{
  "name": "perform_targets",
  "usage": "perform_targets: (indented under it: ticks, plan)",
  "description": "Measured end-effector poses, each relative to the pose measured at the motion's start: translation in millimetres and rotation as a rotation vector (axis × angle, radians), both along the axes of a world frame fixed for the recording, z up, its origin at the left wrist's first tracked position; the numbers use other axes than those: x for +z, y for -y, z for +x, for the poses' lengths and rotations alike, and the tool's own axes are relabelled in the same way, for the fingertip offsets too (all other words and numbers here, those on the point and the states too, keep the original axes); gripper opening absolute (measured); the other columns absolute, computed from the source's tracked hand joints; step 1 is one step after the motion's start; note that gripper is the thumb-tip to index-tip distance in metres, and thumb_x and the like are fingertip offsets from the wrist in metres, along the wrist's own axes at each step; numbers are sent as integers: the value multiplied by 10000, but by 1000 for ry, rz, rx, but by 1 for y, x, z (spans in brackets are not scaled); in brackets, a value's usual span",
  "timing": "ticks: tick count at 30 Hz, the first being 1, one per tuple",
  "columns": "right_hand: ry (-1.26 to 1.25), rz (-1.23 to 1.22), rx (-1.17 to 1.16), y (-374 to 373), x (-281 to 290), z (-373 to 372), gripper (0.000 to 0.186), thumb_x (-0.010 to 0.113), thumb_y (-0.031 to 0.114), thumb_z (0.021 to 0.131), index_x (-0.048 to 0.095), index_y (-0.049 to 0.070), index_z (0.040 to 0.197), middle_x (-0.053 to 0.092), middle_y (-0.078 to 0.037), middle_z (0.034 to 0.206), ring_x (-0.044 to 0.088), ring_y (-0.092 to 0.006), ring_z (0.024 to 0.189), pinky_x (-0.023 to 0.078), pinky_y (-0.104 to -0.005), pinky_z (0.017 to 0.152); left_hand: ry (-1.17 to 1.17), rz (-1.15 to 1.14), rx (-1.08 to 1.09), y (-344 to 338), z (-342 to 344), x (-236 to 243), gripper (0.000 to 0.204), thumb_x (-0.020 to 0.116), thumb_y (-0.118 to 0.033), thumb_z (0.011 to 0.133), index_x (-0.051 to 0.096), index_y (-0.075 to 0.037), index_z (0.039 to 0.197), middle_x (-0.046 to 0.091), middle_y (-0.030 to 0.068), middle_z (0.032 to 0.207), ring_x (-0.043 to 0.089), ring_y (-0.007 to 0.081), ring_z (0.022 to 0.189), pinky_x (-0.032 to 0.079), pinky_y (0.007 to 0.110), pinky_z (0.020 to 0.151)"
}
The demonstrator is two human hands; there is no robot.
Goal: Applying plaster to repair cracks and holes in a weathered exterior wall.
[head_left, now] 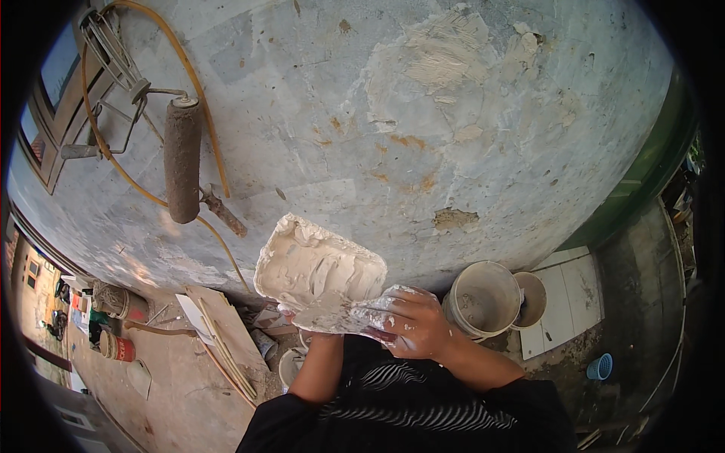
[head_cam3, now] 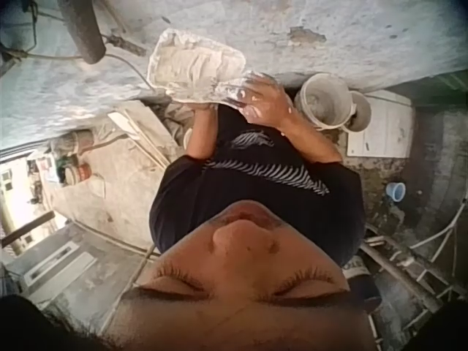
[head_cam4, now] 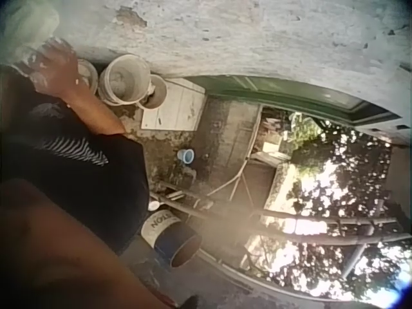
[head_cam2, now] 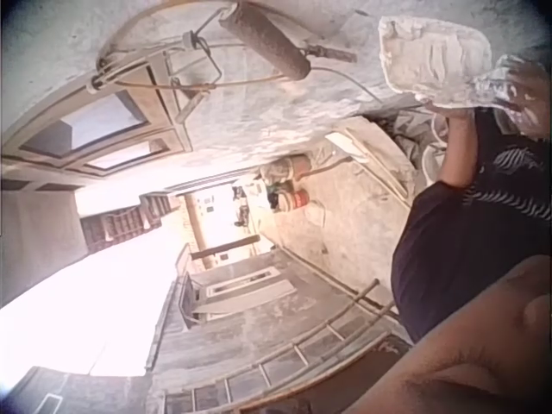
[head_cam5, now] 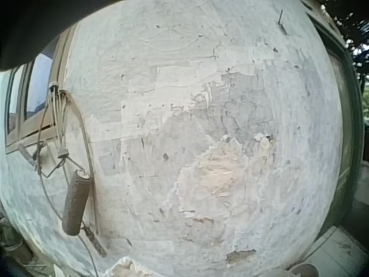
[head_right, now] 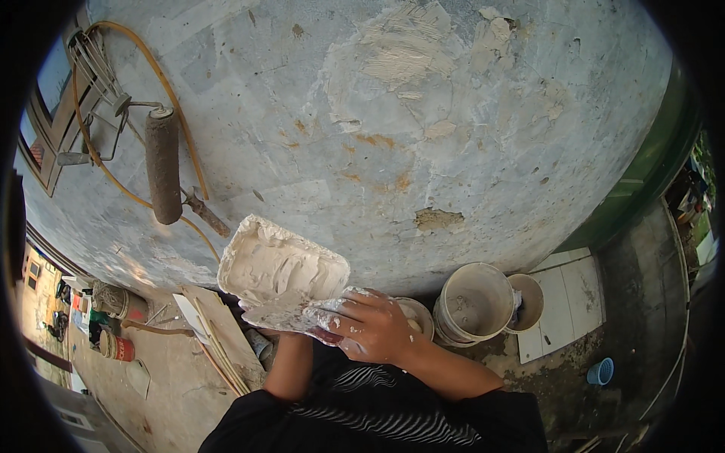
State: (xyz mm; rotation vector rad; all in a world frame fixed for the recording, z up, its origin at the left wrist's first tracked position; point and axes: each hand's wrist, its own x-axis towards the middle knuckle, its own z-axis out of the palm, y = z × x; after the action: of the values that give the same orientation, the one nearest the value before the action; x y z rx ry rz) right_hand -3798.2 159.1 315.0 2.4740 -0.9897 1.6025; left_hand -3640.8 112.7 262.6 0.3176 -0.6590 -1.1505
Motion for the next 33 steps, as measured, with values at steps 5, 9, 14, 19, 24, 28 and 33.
perform_targets:
  ticks: [5,9,14,19,24,28,33]
  plan:
    - [2,51,-116,9,13,-18,276,682,104,572,661,81,846,639,-73,784,617,-260,810,505,-360,694,-87,-50,-92,3,12,-8,965,520,-685,715,174,-138,1431,231,111,1459,278,340,1311,269,534,1056]
    - [-51,59,-121,10,10,-12,254,660,91,581,677,50,831,630,-90,791,600,-280,720,508,-356,641,-144,-146,-169,8,13,-14,960,539,-663,719,171,-136,1432,230,111,1460,276,338,1312,264,535,1058]
    - [52,124,133,1,6,-5,279,646,70,593,680,46,869,641,-96,834,606,-292,763,511,-365,663,-132,-145,-151,11,13,-13,961,545,-657,718,169,-135,1433,228,114,1460,273,339,1313,259,534,1060]
    - [27,108,-128,17,11,-20,259,654,54,571,666,14,826,611,-132,778,577,-298,682,493,-383,628,-124,-145,-133,11,13,-13,963,551,-651,718,167,-134,1433,227,115,1461,271,340,1314,254,533,1063]
    - [19,83,-10,5,11,-10,216,674,30,598,666,24,814,622,-122,775,593,-289,693,485,-364,664,-61,-70,-104,12,9,-18,991,584,-638,696,161,-125,1430,236,129,1452,291,354,1300,276,541,1050]
    - [89,229,94,8,21,-22,143,689,44,685,628,-3,805,613,-127,758,586,-288,663,493,-366,711,-76,-46,-28,10,5,-10,992,583,-637,694,162,-118,1427,240,131,1448,299,353,1297,284,542,1046]
    - [221,240,5,7,10,-25,170,678,3,663,665,-19,831,625,-117,731,584,-268,632,477,-342,659,-55,-114,-123,11,3,-9,1000,587,-644,691,158,-123,1430,230,128,1454,275,348,1313,257,532,1069]
